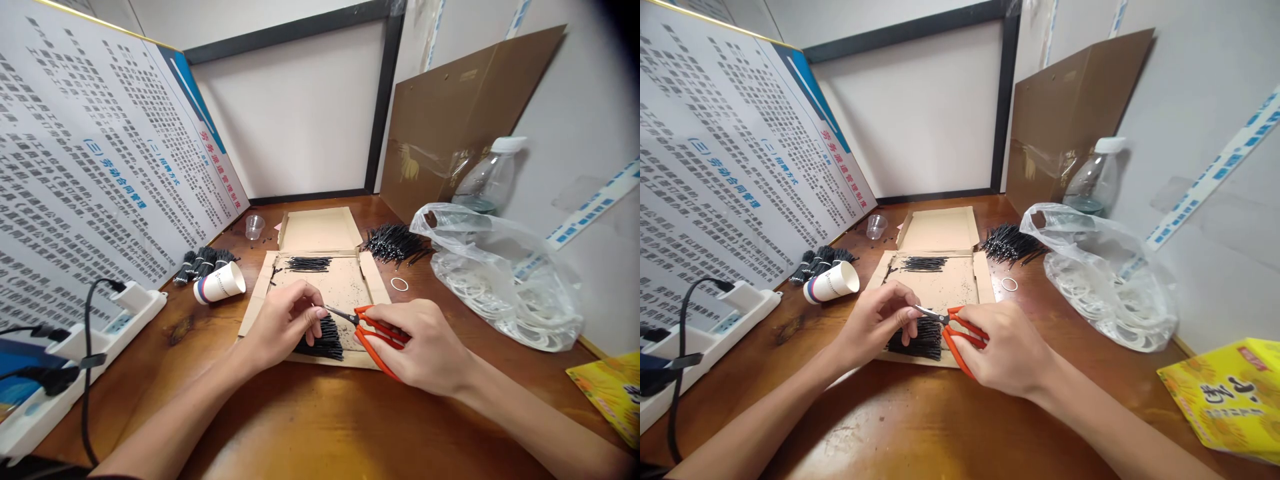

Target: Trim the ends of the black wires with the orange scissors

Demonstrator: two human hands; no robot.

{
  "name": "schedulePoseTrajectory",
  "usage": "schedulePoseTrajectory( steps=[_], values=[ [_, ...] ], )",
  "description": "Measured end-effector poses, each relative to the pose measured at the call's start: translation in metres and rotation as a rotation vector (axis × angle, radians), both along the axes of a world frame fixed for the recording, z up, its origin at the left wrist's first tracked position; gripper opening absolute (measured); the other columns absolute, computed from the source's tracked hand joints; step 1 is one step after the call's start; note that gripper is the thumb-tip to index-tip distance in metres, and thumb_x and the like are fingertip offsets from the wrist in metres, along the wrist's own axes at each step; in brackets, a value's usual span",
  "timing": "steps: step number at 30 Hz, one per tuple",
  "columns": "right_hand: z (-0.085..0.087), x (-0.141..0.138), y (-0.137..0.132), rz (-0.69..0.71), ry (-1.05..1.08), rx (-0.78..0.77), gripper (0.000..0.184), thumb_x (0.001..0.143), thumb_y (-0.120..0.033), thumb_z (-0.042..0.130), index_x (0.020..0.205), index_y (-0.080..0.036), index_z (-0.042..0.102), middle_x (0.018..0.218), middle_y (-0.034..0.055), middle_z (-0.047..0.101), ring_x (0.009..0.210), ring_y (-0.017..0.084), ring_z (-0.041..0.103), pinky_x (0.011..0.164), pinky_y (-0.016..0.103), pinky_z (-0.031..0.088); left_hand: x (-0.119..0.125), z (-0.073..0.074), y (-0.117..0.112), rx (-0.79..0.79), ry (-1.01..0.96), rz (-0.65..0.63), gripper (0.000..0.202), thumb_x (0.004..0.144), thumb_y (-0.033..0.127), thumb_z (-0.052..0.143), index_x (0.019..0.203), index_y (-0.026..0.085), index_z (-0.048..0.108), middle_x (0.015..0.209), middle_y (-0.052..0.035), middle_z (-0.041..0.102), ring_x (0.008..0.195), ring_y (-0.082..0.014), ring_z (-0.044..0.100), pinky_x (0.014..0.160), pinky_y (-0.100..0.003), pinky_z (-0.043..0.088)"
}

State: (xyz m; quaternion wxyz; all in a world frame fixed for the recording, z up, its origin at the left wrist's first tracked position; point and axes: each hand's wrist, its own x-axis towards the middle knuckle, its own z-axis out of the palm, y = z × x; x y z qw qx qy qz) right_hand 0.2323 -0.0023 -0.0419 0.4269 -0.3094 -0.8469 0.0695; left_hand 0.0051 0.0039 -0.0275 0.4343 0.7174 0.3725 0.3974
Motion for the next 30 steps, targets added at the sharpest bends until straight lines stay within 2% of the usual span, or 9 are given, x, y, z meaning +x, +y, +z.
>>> schedulePoseTrajectory(
  steps=[9, 15, 25, 30],
  values=[
    [0.0005, -0.0011, 0.0003, 0.003, 0.003, 0.024, 0.016, 0.084, -0.017, 0.059, 0.08, -0.008, 0.072, 0.063, 0.0042, 0.069, 0.045, 0.009, 0.055, 0.048, 0.024, 0.037, 0.0006, 0.0021, -0.0012, 0.01, 0.023, 0.002, 0.013, 0.091, 0.025, 0.059, 0.087, 0.016, 0.053, 0.06, -0.0002, 0.062, 0.045, -0.0091, 0.057, 0.044, -0.02, 0.05],
    [0.0005, -0.0017, 0.0007, -0.015, -0.008, 0.043, 0.017, 0.085, -0.017, 0.058, 0.08, -0.009, 0.072, 0.055, 0.0005, 0.063, 0.042, 0.008, 0.047, 0.047, 0.024, 0.035, -0.0003, -0.001, -0.0008, -0.002, 0.021, -0.008, 0.013, 0.093, 0.027, 0.058, 0.088, 0.016, 0.052, 0.061, -0.0001, 0.063, 0.046, -0.0093, 0.057, 0.045, -0.02, 0.051],
    [0.0024, -0.0008, 0.0003, -0.034, 0.001, 0.031, 0.014, 0.084, -0.019, 0.058, 0.076, -0.012, 0.068, 0.054, -0.0002, 0.062, 0.041, 0.008, 0.044, 0.045, 0.023, 0.034, 0.0015, 0.0046, -0.0032, -0.038, 0.001, 0.001, 0.013, 0.092, 0.027, 0.058, 0.088, 0.016, 0.052, 0.06, -0.0007, 0.063, 0.045, -0.0092, 0.057, 0.044, -0.02, 0.05],
    [0.0018, -0.0013, -0.0007, -0.013, 0.003, 0.02, 0.014, 0.084, -0.018, 0.057, 0.079, -0.012, 0.069, 0.057, 0.0012, 0.065, 0.041, 0.008, 0.048, 0.045, 0.023, 0.034, 0.002, 0.0035, -0.0029, -0.048, 0.006, -0.002, 0.014, 0.092, 0.027, 0.058, 0.087, 0.016, 0.051, 0.06, -0.0006, 0.063, 0.045, -0.0092, 0.057, 0.043, -0.02, 0.049]
  ],
)
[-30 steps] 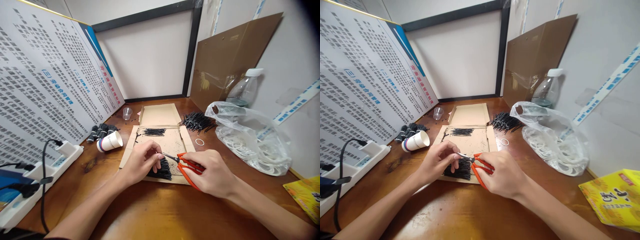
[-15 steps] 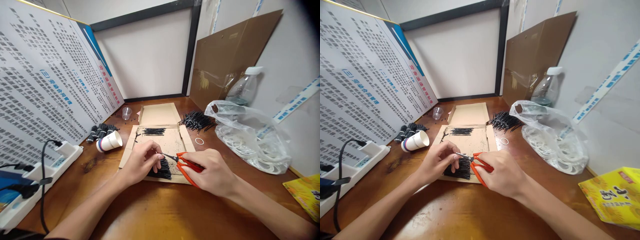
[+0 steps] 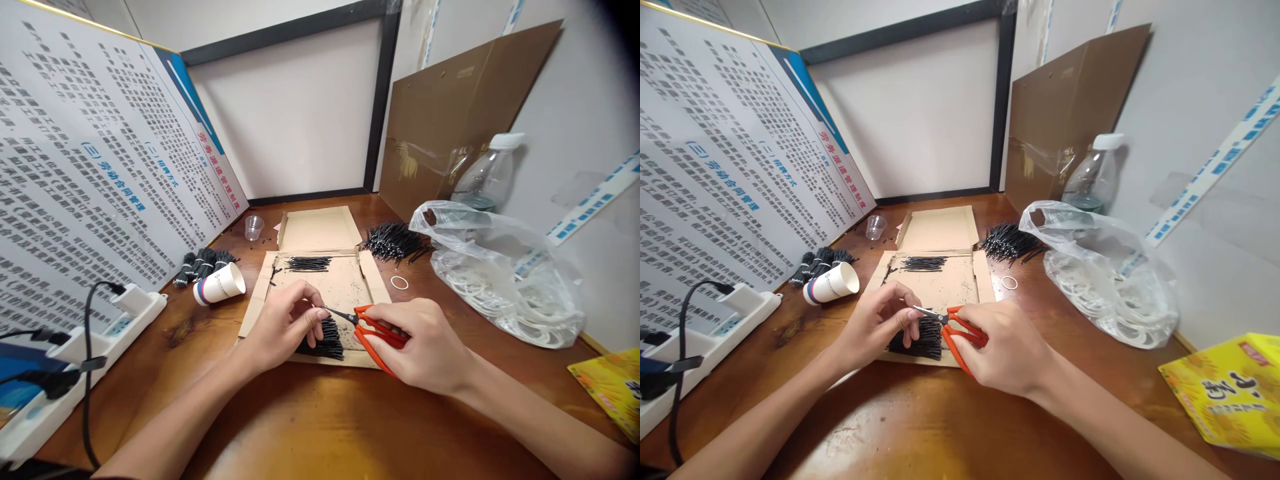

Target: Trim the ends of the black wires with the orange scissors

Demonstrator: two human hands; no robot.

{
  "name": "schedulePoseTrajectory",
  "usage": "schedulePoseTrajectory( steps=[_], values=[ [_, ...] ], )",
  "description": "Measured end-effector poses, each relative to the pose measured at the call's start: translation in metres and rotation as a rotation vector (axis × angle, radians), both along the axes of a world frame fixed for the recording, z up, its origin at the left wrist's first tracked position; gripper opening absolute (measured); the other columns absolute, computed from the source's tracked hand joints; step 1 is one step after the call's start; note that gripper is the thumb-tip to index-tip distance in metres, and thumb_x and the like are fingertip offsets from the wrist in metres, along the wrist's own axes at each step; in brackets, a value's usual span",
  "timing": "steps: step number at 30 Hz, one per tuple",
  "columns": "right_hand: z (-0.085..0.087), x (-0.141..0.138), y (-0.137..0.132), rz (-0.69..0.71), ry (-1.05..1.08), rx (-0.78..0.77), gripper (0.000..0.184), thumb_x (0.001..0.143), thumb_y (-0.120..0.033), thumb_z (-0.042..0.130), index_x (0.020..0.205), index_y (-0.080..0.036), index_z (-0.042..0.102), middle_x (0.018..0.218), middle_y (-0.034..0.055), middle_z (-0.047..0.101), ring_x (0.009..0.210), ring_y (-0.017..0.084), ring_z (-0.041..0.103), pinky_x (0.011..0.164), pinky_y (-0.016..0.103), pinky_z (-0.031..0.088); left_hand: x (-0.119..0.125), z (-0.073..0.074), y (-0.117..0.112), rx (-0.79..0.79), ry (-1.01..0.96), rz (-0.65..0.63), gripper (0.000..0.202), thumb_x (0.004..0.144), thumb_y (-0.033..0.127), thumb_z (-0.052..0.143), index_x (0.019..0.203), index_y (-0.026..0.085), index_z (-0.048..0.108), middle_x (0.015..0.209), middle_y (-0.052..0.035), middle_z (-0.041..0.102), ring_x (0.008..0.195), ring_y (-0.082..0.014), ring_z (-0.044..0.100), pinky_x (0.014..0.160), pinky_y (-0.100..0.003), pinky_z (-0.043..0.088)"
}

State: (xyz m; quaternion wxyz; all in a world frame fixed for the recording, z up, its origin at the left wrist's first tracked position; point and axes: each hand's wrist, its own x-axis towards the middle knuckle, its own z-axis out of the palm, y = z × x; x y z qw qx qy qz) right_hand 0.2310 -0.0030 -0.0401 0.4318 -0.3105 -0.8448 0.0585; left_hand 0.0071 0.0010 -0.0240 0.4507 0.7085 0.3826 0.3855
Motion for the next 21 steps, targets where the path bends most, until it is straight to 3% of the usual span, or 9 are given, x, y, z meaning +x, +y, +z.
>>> schedulePoseTrajectory(
  steps=[8, 17, 21],
  values=[
    [0.0001, -0.0014, 0.0003, 0.008, 0.001, 0.012, 0.015, 0.083, -0.016, 0.058, 0.079, -0.009, 0.07, 0.061, 0.0032, 0.067, 0.044, 0.009, 0.051, 0.047, 0.024, 0.036, -0.0003, -0.0023, 0.0002, -0.009, -0.018, -0.018, 0.015, 0.091, 0.027, 0.059, 0.087, 0.016, 0.05, 0.06, -0.0007, 0.064, 0.045, -0.0091, 0.056, 0.043, -0.02, 0.049],
    [0.0007, -0.0004, -0.0002, -0.03, 0.003, 0.02, 0.016, 0.086, -0.018, 0.057, 0.077, -0.014, 0.07, 0.051, -0.0031, 0.057, 0.042, 0.008, 0.04, 0.046, 0.022, 0.035, -0.0001, -0.0009, 0.0004, -0.019, -0.011, -0.012, 0.015, 0.092, 0.028, 0.059, 0.087, 0.017, 0.051, 0.06, -0.0002, 0.063, 0.046, -0.009, 0.056, 0.043, -0.019, 0.049],
    [-0.0001, 0.0002, -0.0002, -0.032, 0.001, 0.008, 0.014, 0.085, -0.019, 0.058, 0.078, -0.015, 0.069, 0.054, -0.0013, 0.062, 0.041, 0.008, 0.043, 0.045, 0.023, 0.034, 0.0004, 0.0, 0.0002, -0.017, -0.004, -0.004, 0.014, 0.091, 0.027, 0.059, 0.086, 0.017, 0.051, 0.06, 0.0, 0.062, 0.046, -0.0089, 0.056, 0.043, -0.019, 0.049]
  ],
)
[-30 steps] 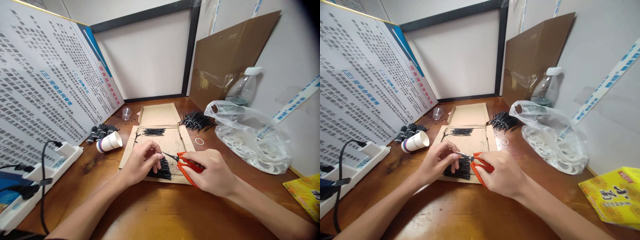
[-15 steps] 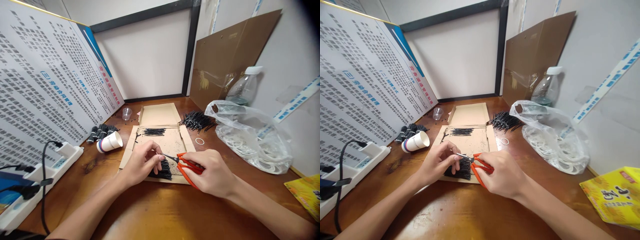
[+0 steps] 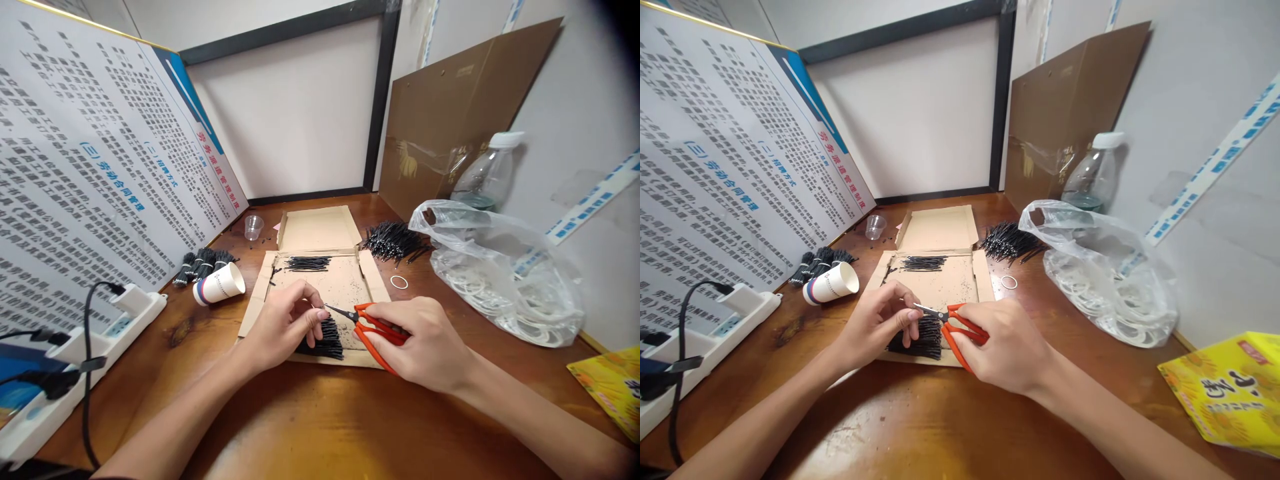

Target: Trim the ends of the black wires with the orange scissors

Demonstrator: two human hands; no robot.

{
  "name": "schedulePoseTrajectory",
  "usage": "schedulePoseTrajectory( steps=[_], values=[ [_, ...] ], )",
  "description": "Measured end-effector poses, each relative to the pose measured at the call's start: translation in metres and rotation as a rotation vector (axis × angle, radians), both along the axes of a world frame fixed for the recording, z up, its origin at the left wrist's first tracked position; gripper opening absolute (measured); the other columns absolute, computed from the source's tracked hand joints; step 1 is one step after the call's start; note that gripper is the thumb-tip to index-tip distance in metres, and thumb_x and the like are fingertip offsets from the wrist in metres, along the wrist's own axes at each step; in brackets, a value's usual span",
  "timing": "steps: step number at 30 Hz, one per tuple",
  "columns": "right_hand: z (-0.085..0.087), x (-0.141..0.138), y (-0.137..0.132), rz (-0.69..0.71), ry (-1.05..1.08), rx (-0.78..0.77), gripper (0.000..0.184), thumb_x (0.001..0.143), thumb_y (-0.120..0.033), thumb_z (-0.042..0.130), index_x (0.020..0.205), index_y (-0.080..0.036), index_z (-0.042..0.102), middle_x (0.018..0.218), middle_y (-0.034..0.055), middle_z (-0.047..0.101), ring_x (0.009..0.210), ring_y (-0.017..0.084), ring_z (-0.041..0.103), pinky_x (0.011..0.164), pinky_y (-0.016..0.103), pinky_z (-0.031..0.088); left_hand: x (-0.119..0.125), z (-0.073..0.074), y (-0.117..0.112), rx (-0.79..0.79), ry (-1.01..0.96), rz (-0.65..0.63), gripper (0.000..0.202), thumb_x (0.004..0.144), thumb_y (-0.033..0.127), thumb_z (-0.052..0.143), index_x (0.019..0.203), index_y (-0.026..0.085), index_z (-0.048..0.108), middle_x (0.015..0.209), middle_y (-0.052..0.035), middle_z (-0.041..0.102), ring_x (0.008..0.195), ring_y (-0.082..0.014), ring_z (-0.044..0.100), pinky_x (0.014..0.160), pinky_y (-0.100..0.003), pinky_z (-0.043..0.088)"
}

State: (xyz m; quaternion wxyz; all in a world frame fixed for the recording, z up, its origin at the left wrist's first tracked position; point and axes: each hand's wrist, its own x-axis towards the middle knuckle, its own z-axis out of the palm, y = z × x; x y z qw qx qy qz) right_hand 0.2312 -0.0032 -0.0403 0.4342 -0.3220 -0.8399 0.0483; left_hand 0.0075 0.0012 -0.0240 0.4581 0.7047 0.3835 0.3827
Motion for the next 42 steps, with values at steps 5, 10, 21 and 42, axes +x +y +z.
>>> schedulePoseTrajectory(
  steps=[5, 10, 21, 42],
  values=[
    [-0.001, 0.0, 0.001, 0.025, -0.01, -0.001, 0.016, 0.085, -0.019, 0.057, 0.077, -0.014, 0.069, 0.059, 0.0012, 0.066, 0.043, 0.008, 0.051, 0.046, 0.024, 0.034, -0.001, -0.002, 0.0, 0.011, 0.015, -0.005, 0.014, 0.091, 0.027, 0.059, 0.087, 0.017, 0.051, 0.061, 0.0001, 0.062, 0.046, -0.0085, 0.056, 0.044, -0.019, 0.049],
    [0.0, -0.001, 0.0, 0.0, -0.014, 0.024, 0.018, 0.086, -0.019, 0.055, 0.076, -0.015, 0.069, 0.051, -0.0023, 0.058, 0.041, 0.008, 0.043, 0.045, 0.023, 0.034, -0.001, -0.002, 0.001, 0.021, 0.037, 0.003, 0.013, 0.092, 0.027, 0.058, 0.088, 0.017, 0.051, 0.061, 0.0009, 0.06, 0.047, -0.0094, 0.055, 0.044, -0.02, 0.047],
    [-0.001, 0.001, 0.012, -0.126, 0.036, 0.071, 0.023, 0.086, -0.023, 0.057, 0.067, -0.015, 0.067, 0.053, -0.0005, 0.062, 0.04, 0.008, 0.045, 0.045, 0.022, 0.036, -0.018, 0.003, 0.029, 0.619, 0.786, 0.136, 0.015, 0.094, 0.016, 0.049, 0.085, 0.018, 0.061, 0.078, -0.0036, 0.067, 0.07, -0.0161, 0.06, 0.065, -0.027, 0.045],
    [-0.004, 0.01, 0.025, -0.201, -0.003, 0.159, 0.023, 0.086, -0.024, 0.056, 0.068, -0.015, 0.067, 0.057, 0.0016, 0.067, 0.043, 0.011, 0.054, 0.047, 0.024, 0.037, -0.019, 0.003, 0.05, 0.543, 1.016, 0.102, 0.014, 0.093, 0.018, 0.052, 0.092, 0.017, 0.066, 0.095, -0.0071, 0.068, 0.086, -0.0193, 0.062, 0.077, -0.031, 0.048]
  ],
)
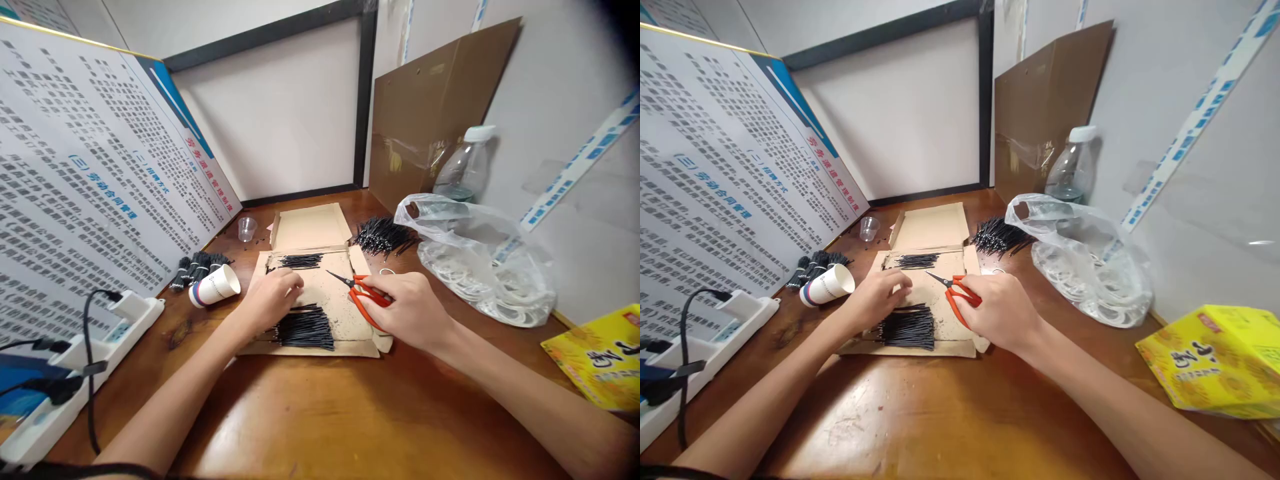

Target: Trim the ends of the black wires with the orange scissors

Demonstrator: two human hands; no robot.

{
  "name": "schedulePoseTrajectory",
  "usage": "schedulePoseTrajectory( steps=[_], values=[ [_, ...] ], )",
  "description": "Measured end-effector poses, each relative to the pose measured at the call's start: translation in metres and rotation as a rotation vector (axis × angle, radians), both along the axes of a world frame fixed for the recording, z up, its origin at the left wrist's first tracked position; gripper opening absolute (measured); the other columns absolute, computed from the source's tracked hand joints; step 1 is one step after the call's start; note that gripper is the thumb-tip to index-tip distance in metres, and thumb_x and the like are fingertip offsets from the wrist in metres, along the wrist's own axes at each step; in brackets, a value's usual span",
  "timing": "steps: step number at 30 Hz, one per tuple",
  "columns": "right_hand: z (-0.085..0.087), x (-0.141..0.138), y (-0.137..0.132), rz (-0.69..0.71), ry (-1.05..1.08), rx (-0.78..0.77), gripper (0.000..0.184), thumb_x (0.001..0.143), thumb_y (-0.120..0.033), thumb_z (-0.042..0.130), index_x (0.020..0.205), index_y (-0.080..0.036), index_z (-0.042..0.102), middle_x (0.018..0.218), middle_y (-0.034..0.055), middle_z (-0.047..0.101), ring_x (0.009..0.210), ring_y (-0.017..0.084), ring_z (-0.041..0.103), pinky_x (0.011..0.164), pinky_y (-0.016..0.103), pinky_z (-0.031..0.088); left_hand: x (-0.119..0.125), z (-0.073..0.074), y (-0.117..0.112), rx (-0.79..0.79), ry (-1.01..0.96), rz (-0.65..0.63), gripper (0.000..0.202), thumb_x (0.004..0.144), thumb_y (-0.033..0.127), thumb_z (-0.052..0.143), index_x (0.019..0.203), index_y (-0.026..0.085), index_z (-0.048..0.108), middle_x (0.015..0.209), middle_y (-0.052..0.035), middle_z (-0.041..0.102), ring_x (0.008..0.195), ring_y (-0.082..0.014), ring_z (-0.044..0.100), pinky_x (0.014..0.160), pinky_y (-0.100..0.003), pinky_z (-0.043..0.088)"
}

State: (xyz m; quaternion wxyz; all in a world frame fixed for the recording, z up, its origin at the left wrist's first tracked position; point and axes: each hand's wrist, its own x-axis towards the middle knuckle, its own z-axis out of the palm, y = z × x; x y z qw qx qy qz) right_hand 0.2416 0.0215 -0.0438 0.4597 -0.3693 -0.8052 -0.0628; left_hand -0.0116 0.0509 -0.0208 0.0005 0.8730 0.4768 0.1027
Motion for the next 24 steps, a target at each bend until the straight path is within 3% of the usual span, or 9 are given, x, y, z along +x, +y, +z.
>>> schedulePoseTrajectory(
  steps=[4, 12, 16, 24],
  values=[
    [-0.002, 0.0, 0.0, -0.021, -0.018, -0.073, 0.022, 0.086, -0.025, 0.056, 0.069, -0.017, 0.068, 0.066, 0.0042, 0.072, 0.047, 0.012, 0.058, 0.049, 0.024, 0.04, 0.0, -0.006, -0.022, -0.117, -0.034, -0.063, 0.011, 0.092, 0.02, 0.057, 0.095, 0.017, 0.067, 0.093, -0.0062, 0.066, 0.084, -0.0197, 0.062, 0.075, -0.031, 0.048],
    [-0.009, -0.004, -0.002, 0.014, -0.06, -0.1, 0.022, 0.086, -0.022, 0.056, 0.07, -0.015, 0.069, 0.058, 0.0012, 0.068, 0.042, 0.01, 0.053, 0.046, 0.024, 0.036, 0.008, -0.022, -0.023, -0.142, -0.11, -0.017, 0.014, 0.089, 0.009, 0.052, 0.08, 0.016, 0.06, 0.084, -0.0047, 0.062, 0.08, -0.0199, 0.06, 0.074, -0.032, 0.047],
    [-0.007, -0.005, -0.004, 0.025, -0.05, -0.107, 0.021, 0.086, -0.022, 0.057, 0.07, -0.015, 0.069, 0.054, 0.0001, 0.064, 0.041, 0.009, 0.048, 0.045, 0.024, 0.036, 0.009, -0.015, -0.03, -0.12, -0.152, -0.026, 0.014, 0.088, 0.008, 0.05, 0.079, 0.016, 0.056, 0.082, -0.0045, 0.061, 0.078, -0.0194, 0.057, 0.07, -0.031, 0.045],
    [-0.002, -0.006, -0.01, 0.081, 0.071, -0.147, 0.015, 0.082, -0.021, 0.063, 0.07, -0.013, 0.068, 0.048, -0.0038, 0.053, 0.04, 0.006, 0.035, 0.041, 0.021, 0.031, 0.015, 0.002, -0.04, -0.187, -0.597, -0.059, 0.005, 0.092, 0.015, 0.052, 0.09, 0.017, 0.056, 0.069, 0.0023, 0.058, 0.057, -0.0098, 0.05, 0.058, -0.024, 0.04]
  ],
)
